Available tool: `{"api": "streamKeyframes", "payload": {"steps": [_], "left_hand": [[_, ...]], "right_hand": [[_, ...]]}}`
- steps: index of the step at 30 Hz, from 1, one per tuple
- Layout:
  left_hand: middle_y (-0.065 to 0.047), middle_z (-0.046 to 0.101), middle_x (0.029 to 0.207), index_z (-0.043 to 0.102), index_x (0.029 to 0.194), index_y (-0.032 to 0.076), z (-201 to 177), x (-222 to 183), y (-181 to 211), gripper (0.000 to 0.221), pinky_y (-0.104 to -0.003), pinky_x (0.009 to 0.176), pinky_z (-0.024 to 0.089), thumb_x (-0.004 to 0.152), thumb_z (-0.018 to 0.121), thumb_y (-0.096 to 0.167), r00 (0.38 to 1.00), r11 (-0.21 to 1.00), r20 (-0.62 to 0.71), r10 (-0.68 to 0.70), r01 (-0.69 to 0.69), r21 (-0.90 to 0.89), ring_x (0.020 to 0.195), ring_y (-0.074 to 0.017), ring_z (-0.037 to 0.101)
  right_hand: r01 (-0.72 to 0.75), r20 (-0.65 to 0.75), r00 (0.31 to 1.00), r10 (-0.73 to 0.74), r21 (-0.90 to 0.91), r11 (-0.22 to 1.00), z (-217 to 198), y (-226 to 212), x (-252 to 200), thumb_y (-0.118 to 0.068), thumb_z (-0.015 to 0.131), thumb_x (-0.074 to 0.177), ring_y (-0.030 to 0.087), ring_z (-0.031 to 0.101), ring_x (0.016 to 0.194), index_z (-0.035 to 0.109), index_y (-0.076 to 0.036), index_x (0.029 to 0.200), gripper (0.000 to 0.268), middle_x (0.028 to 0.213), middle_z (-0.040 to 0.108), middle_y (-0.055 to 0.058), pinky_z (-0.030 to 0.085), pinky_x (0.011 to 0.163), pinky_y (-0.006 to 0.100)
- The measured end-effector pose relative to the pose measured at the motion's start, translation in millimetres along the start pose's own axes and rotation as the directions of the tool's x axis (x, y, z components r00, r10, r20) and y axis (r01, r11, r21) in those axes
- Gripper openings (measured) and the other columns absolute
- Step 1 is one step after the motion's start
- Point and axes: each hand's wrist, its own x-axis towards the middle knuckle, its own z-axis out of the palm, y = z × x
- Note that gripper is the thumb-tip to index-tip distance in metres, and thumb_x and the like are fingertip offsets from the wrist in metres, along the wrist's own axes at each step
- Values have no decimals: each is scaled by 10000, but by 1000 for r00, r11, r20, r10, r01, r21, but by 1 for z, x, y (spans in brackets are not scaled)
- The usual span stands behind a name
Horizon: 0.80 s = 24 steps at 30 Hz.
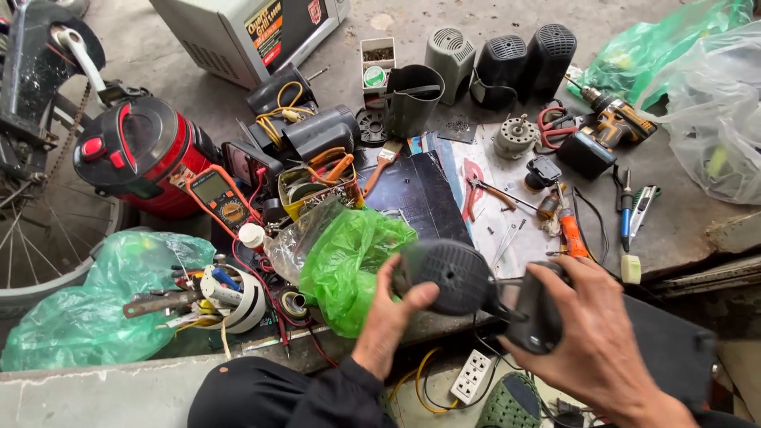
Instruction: Disassembling a fan motor assembly using a screwdriver and adjusting internal components by hand.
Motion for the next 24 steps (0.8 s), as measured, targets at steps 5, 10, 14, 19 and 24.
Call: {"api": "streamKeyframes", "payload": {"steps": [5,10,14,19,24], "left_hand": [[-171,568,1578,421,1675,126,-50,56,27,1181,-486,1195,425,618,813,475,984,984,-55,169,-171,-53,1427,-327,559],[-145,621,1556,491,1630,97,-71,111,47,939,-417,1112,469,750,746,302,981,978,-30,191,-193,-77,1322,-279,627],[-151,567,1670,414,1690,107,-74,143,45,970,-481,1192,409,776,683,294,991,991,-20,130,-130,-36,1461,-296,559],[-167,461,1761,361,1710,65,-84,167,36,1019,-451,1279,354,757,677,243,990,989,6,143,-143,-30,1572,-310,477],[-176,523,1684,381,1711,86,-77,164,37,1091,-454,1251,393,694,719,285,990,990,-53,131,-127,68,1507,-318,533]], "right_hand": [[-59,-183,981,72,71,996,49,-54,50,-374,1007,576,406,568,1309,598,-58,1479,1040,1440,541,211,449,1121,538],[-146,-256,951,174,123,982,93,-66,79,-343,991,634,411,526,1333,526,-99,1519,1029,1453,495,208,412,1126,547],[-229,-211,944,255,140,963,116,-61,85,-350,991,646,417,503,1357,514,-90,1528,1036,1464,465,220,392,1174,565],[-267,-193,933,302,189,945,136,-54,83,-346,1024,663,439,483,1406,531,-109,1516,1013,1486,467,226,364,1225,594],[-278,-185,929,322,226,934,154,-45,68,-420,1034,670,446,467,1436,527,-123,1523,1037,1511,455,225,335,1271,625]]}}
